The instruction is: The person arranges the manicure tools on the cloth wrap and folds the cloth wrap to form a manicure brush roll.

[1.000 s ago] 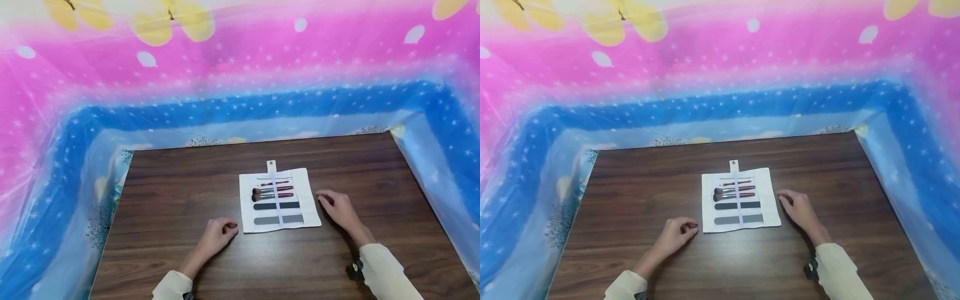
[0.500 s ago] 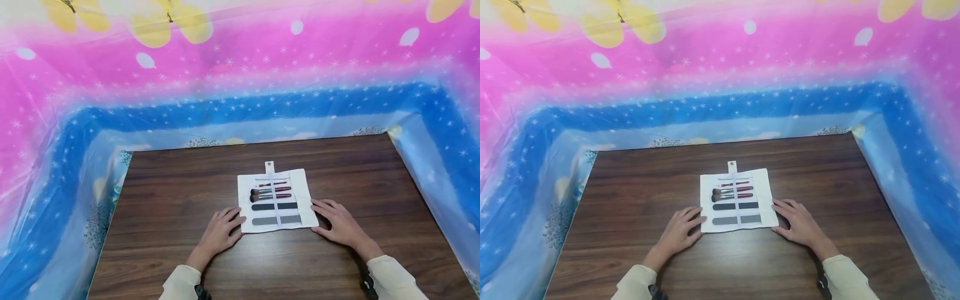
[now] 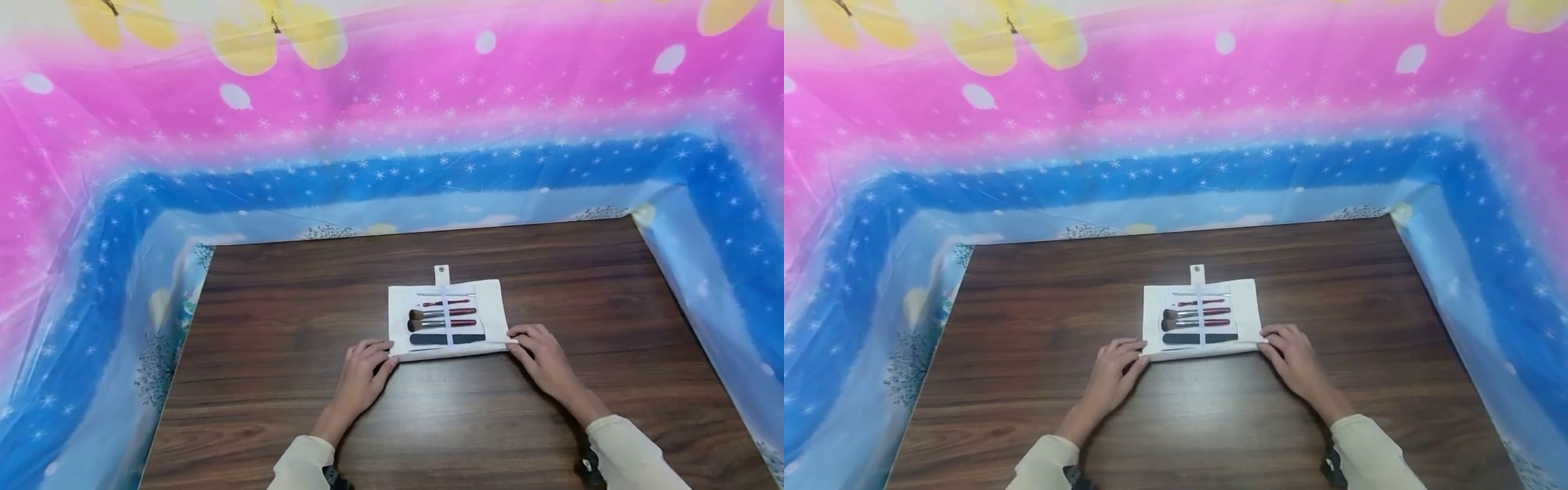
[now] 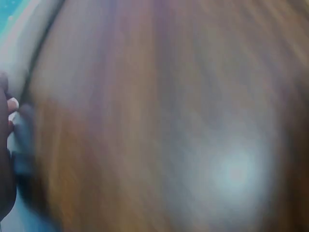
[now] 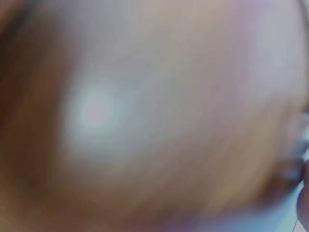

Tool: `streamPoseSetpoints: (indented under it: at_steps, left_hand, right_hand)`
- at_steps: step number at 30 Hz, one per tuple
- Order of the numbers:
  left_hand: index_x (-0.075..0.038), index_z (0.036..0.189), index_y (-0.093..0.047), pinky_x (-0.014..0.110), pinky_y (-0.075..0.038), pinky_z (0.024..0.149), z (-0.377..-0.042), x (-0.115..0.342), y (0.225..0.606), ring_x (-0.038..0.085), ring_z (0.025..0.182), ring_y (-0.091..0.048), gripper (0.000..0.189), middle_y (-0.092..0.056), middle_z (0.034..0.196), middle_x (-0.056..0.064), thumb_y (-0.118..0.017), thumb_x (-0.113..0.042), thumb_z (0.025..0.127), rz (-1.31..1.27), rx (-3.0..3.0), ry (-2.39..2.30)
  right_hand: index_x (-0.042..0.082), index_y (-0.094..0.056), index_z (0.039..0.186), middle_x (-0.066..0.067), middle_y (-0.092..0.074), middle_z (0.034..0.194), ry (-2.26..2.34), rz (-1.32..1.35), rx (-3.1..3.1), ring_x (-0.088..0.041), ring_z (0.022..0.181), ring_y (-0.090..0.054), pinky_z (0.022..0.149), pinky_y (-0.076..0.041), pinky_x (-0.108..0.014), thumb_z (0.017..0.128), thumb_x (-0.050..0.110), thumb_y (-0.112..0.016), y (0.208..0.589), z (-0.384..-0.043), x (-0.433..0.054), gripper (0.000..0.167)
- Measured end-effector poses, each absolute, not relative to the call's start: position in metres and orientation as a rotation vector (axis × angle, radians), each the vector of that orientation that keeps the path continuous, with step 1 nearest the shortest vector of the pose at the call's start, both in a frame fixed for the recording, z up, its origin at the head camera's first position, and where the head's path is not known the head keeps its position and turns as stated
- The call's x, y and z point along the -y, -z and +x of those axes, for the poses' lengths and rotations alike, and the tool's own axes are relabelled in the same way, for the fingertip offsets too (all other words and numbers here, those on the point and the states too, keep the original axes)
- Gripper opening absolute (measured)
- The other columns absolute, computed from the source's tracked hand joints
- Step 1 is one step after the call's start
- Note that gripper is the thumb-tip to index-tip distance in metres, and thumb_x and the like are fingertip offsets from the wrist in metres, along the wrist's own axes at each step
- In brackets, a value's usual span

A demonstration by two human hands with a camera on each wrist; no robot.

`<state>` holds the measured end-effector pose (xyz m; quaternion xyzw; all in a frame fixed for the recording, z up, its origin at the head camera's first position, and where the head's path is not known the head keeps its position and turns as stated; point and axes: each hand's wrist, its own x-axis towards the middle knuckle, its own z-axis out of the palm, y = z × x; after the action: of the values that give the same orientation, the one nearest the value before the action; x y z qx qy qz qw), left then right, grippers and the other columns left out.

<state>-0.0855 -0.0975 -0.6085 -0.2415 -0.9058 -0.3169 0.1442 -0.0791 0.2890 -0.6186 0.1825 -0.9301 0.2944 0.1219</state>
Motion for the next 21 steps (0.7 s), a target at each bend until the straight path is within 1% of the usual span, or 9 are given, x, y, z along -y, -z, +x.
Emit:
streamPoseSetpoints:
  at_steps: [1, 2, 4, 7, 10, 13, 16, 19, 21]
  left_hand:
    - [-0.017, 0.085, -0.076, 0.042, -0.046, 0.087, -0.087, 0.095, 0.607, 0.021, 0.107, -0.068, 0.012, -0.079, 0.107, 0.001, -0.072, -0.024, 0.094, -0.647, 2.611, 0.938]
    - [-0.016, 0.082, -0.075, 0.04, -0.045, 0.084, -0.089, 0.093, 0.606, 0.02, 0.102, -0.068, 0.014, -0.079, 0.101, 0.001, -0.072, -0.024, 0.094, -0.602, 2.609, 0.954]
    - [-0.014, 0.081, -0.073, 0.038, -0.043, 0.082, -0.092, 0.088, 0.603, 0.02, 0.093, -0.068, 0.017, -0.079, 0.092, 0.002, -0.071, -0.024, 0.095, -0.518, 2.61, 0.971]
    - [-0.011, 0.082, -0.073, 0.038, -0.04, 0.079, -0.099, 0.081, 0.6, 0.02, 0.083, -0.067, 0.019, -0.076, 0.082, 0.004, -0.069, -0.024, 0.096, -0.415, 2.618, 0.988]
    - [-0.011, 0.08, -0.07, 0.036, -0.038, 0.077, -0.106, 0.076, 0.599, 0.021, 0.074, -0.065, 0.023, -0.071, 0.072, 0.003, -0.066, -0.025, 0.098, -0.33, 2.656, 0.99]
    - [-0.014, 0.072, -0.063, 0.035, -0.035, 0.073, -0.111, 0.073, 0.602, 0.019, 0.066, -0.059, 0.029, -0.059, 0.061, -0.001, -0.066, -0.026, 0.098, -0.301, 2.69, 0.916]
    - [-0.015, 0.069, -0.06, 0.035, -0.034, 0.07, -0.112, 0.071, 0.605, 0.02, 0.063, -0.054, 0.031, -0.053, 0.058, -0.003, -0.067, -0.027, 0.097, -0.311, 2.707, 0.809]
    - [-0.013, 0.076, -0.064, 0.037, -0.036, 0.07, -0.112, 0.07, 0.607, 0.022, 0.068, -0.056, 0.025, -0.06, 0.066, 0.0, -0.069, -0.028, 0.095, -0.31, 2.706, 0.749]
    - [-0.012, 0.085, -0.067, 0.038, -0.038, 0.071, -0.112, 0.07, 0.609, 0.024, 0.076, -0.059, 0.02, -0.065, 0.077, 0.003, -0.071, -0.029, 0.093, -0.312, 2.699, 0.752]
  right_hand:
    - [0.014, -0.073, 0.087, -0.007, -0.073, 0.108, -0.925, 0.475, 2.708, -0.025, 0.104, -0.061, 0.09, -0.045, -0.042, 0.094, 0.011, -0.069, 0.617, -0.082, -0.285, 0.009]
    - [0.014, -0.07, 0.08, -0.008, -0.073, 0.103, -0.986, 0.425, 2.707, -0.025, 0.1, -0.061, 0.087, -0.045, -0.04, 0.096, 0.01, -0.068, 0.615, -0.086, -0.282, 0.017]
    - [0.014, -0.063, 0.07, -0.008, -0.074, 0.096, -1.054, 0.339, 2.73, -0.023, 0.093, -0.062, 0.081, -0.046, -0.036, 0.098, 0.012, -0.065, 0.61, -0.093, -0.278, 0.028]
    - [0.014, -0.054, 0.065, -0.005, -0.066, 0.078, -1.099, 0.237, 2.818, -0.019, 0.077, -0.056, 0.071, -0.042, -0.03, 0.101, 0.018, -0.061, 0.603, -0.103, -0.276, 0.037]
    - [0.015, -0.049, 0.064, 0.002, -0.047, 0.064, -1.076, 0.176, 2.918, -0.013, 0.064, -0.044, 0.063, -0.035, -0.026, 0.104, 0.026, -0.057, 0.597, -0.111, -0.275, 0.042]
    - [0.015, -0.044, 0.063, 0.005, -0.033, 0.06, -0.997, 0.151, 2.979, -0.012, 0.057, -0.035, 0.058, -0.03, -0.025, 0.105, 0.031, -0.055, 0.595, -0.116, -0.272, 0.046]
    - [0.016, -0.043, 0.062, 0.004, -0.034, 0.06, -0.857, 0.155, 3.0, -0.013, 0.055, -0.034, 0.057, -0.029, -0.027, 0.105, 0.032, -0.056, 0.595, -0.117, -0.269, 0.047]
    - [0.016, -0.048, 0.065, 0.0, -0.043, 0.063, -0.757, 0.145, 2.987, -0.015, 0.058, -0.039, 0.058, -0.032, -0.029, 0.103, 0.034, -0.058, 0.598, -0.115, -0.268, 0.043]
    - [0.015, -0.057, 0.074, 0.0, -0.052, 0.071, -0.751, 0.129, 2.944, -0.015, 0.063, -0.045, 0.061, -0.036, -0.03, 0.101, 0.034, -0.062, 0.601, -0.114, -0.269, 0.033]
